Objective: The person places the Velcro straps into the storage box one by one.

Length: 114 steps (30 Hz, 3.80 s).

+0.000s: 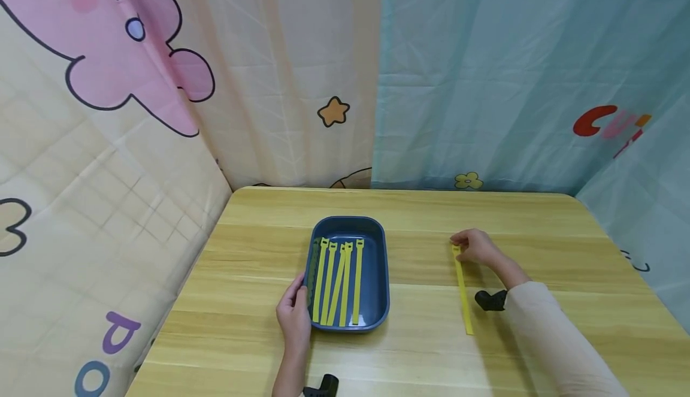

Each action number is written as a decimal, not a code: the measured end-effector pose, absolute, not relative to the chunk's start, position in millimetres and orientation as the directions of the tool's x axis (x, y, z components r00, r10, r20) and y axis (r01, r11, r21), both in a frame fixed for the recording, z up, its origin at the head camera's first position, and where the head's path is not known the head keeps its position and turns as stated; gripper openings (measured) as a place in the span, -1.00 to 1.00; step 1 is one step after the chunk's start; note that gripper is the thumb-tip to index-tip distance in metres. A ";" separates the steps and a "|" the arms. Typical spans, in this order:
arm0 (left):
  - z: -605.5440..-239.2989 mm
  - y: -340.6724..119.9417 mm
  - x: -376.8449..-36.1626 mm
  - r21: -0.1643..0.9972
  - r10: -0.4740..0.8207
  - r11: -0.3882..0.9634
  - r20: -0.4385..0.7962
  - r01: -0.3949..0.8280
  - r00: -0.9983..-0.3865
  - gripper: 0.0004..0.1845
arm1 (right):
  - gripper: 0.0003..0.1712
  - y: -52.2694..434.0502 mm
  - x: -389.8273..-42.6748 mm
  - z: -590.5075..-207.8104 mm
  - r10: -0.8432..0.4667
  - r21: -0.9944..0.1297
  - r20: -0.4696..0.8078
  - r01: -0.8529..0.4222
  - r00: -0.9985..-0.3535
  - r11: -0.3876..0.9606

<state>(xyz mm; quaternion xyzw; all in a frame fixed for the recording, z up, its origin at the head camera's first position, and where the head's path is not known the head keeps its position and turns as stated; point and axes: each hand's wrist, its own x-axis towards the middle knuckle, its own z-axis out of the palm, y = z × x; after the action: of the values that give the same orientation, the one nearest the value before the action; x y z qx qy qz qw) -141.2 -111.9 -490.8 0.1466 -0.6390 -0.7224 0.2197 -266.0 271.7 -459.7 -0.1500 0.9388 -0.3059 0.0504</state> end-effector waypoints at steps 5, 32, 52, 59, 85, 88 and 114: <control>-489.3 -110.6 -140.7 0.986 -0.510 -0.095 0.067 0.133 -0.857 -0.67 | -0.62 277.8 -269.0 -462.7 -0.348 -0.630 0.022 -0.283 -0.937 0.723; -486.2 -110.0 -139.3 0.988 -0.515 -0.090 0.059 0.123 -0.855 -0.68 | -0.84 273.9 -261.3 -443.6 -0.309 -0.608 0.078 -0.291 -0.948 0.739; -486.7 -110.8 -140.5 0.988 -0.513 -0.095 0.053 0.119 -0.857 -0.67 | -0.84 266.1 -255.8 -400.5 -0.366 -0.532 0.153 -0.389 -0.918 0.752; -488.0 -110.8 -140.3 0.990 -0.510 -0.090 0.045 0.106 -0.859 -0.67 | -0.83 266.2 -250.2 -390.3 -0.358 -0.536 0.136 -0.373 -0.924 0.757; -488.3 -109.2 -139.9 0.987 -0.511 -0.098 0.063 0.131 -0.857 -0.68 | -0.80 257.4 -229.9 -353.1 -0.346 -0.521 0.177 -0.386 -0.921 0.761; -489.0 -109.6 -139.8 0.986 -0.507 -0.096 0.068 0.135 -0.859 -0.67 | -0.79 255.8 -228.2 -350.8 -0.340 -0.520 0.169 -0.377 -0.925 0.767; -488.7 -109.5 -139.3 0.991 -0.515 -0.096 0.027 0.089 -0.857 -0.67 | -0.78 229.3 -218.1 -326.7 -0.345 -0.545 0.257 -0.430 -0.903 0.720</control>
<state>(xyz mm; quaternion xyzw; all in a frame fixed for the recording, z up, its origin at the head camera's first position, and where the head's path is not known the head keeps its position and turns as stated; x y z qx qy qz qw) -139.3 -109.5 -488.7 0.1666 -0.6390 -0.7212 0.2091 -218.1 229.3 -326.7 -0.2094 0.9248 -0.3102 -0.0687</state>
